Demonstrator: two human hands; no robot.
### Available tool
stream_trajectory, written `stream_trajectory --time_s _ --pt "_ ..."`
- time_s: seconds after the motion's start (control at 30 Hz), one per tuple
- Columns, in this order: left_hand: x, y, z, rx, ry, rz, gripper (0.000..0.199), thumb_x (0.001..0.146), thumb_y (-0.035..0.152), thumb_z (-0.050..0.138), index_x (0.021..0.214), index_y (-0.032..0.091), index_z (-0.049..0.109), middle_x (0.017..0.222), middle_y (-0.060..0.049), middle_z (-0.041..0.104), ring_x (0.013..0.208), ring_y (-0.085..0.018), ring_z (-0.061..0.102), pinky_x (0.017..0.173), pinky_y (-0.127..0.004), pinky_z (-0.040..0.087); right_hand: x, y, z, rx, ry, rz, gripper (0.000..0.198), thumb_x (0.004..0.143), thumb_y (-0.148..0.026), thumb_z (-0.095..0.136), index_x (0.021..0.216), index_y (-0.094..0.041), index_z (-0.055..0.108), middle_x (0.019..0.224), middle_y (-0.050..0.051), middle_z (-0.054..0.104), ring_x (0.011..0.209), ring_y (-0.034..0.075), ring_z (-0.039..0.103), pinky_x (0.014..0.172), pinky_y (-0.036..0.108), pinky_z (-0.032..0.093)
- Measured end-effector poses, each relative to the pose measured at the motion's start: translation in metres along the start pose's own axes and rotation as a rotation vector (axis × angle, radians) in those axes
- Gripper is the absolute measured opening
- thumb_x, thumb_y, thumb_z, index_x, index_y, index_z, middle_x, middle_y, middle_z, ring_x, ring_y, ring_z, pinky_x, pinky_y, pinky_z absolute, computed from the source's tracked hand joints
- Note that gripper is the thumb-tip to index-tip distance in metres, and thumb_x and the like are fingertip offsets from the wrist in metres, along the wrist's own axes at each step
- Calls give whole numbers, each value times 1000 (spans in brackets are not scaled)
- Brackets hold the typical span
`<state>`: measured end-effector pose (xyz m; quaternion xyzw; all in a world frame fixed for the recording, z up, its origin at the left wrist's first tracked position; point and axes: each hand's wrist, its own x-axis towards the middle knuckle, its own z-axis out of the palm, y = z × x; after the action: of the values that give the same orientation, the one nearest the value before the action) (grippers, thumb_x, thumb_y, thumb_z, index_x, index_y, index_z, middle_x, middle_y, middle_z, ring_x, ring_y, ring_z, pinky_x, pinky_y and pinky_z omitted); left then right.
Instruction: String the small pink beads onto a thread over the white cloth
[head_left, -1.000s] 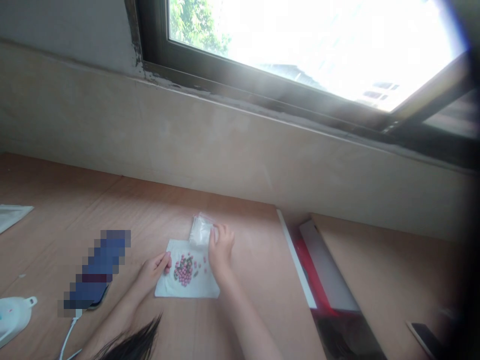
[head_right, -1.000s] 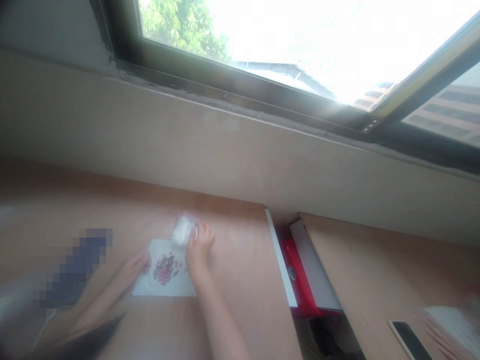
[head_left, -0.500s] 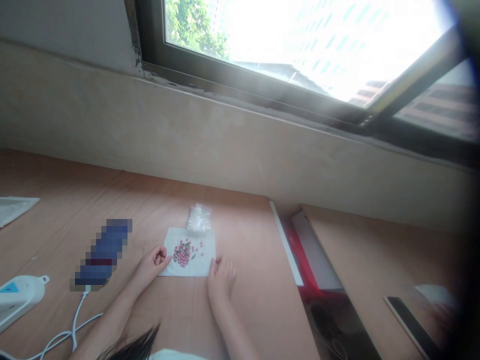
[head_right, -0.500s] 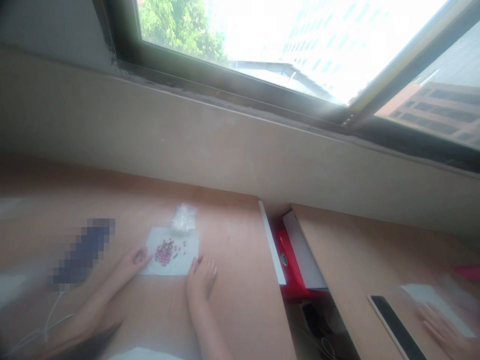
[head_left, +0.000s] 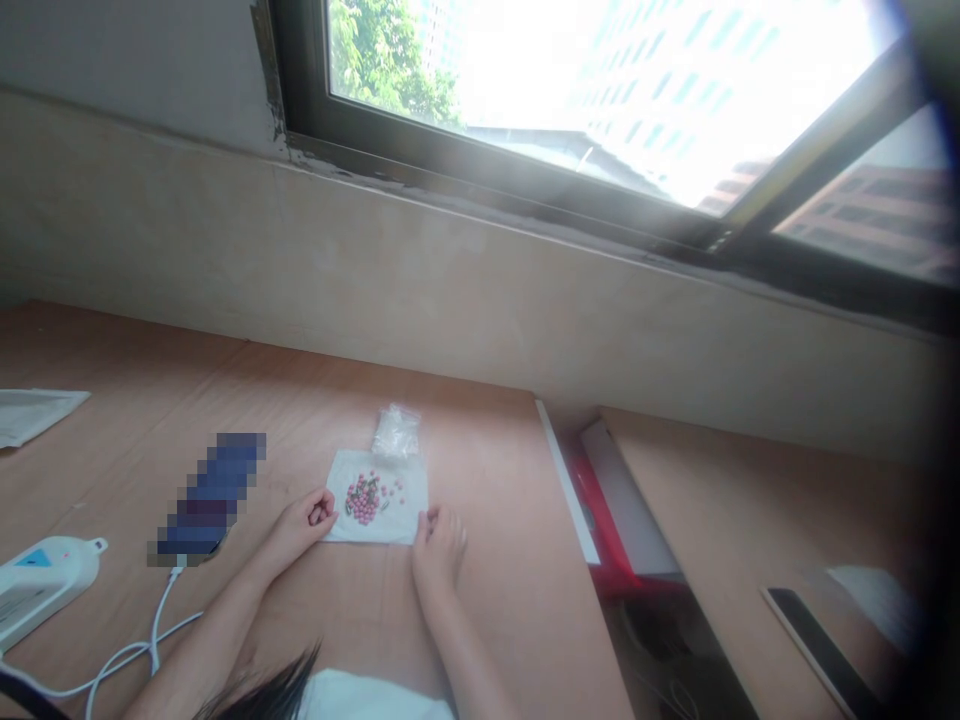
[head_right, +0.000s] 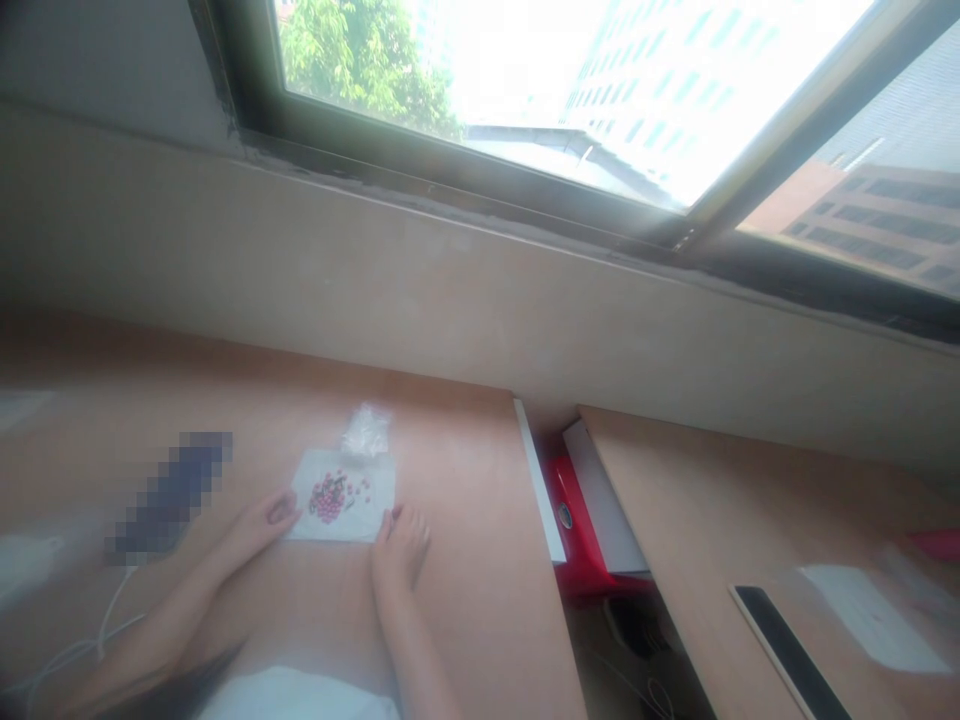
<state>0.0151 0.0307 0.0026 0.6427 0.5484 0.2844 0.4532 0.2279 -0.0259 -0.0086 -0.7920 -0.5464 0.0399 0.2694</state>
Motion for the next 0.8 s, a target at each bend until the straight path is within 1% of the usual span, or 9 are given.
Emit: stream_trajectory --time_s 0.1,0.23,0.4,0.57,0.8 --pt "0 1 0 -8 12 -18 15 64 33 49 64 18 46 53 6 35 50 -10 36 48 -19 27 0 0 0 10 -8 13 20 80 -29 35 74 -15 49 76 8 53 71 20 46 65 29 30" --pt "-1 4 0 -26 43 -58 18 62 36 51 62 18 48 50 7 37 48 -10 36 47 -19 28 0 -1 0 14 0 13 20 80 -28 35 74 -16 49 75 8 53 70 20 46 64 29 30" --pt "-1 5 2 -97 83 -81 21 59 38 54 60 18 49 50 6 42 52 -11 43 48 -19 33 -1 2 4 2 13 2 20 80 -27 34 74 -16 49 75 8 53 70 21 46 64 30 30" --pt "2 3 6 -140 75 -83 25 57 41 56 58 18 48 51 5 45 52 -12 46 47 -19 35 -1 7 9 -24 14 7 21 81 -26 33 73 -16 50 74 9 53 70 21 47 64 31 30" --pt "5 4 7 -150 68 -79 28 56 44 56 57 18 48 49 5 45 51 -12 47 46 -19 35 -1 5 6 -18 15 -5 20 81 -25 33 73 -17 50 73 8 53 70 22 47 65 32 30"
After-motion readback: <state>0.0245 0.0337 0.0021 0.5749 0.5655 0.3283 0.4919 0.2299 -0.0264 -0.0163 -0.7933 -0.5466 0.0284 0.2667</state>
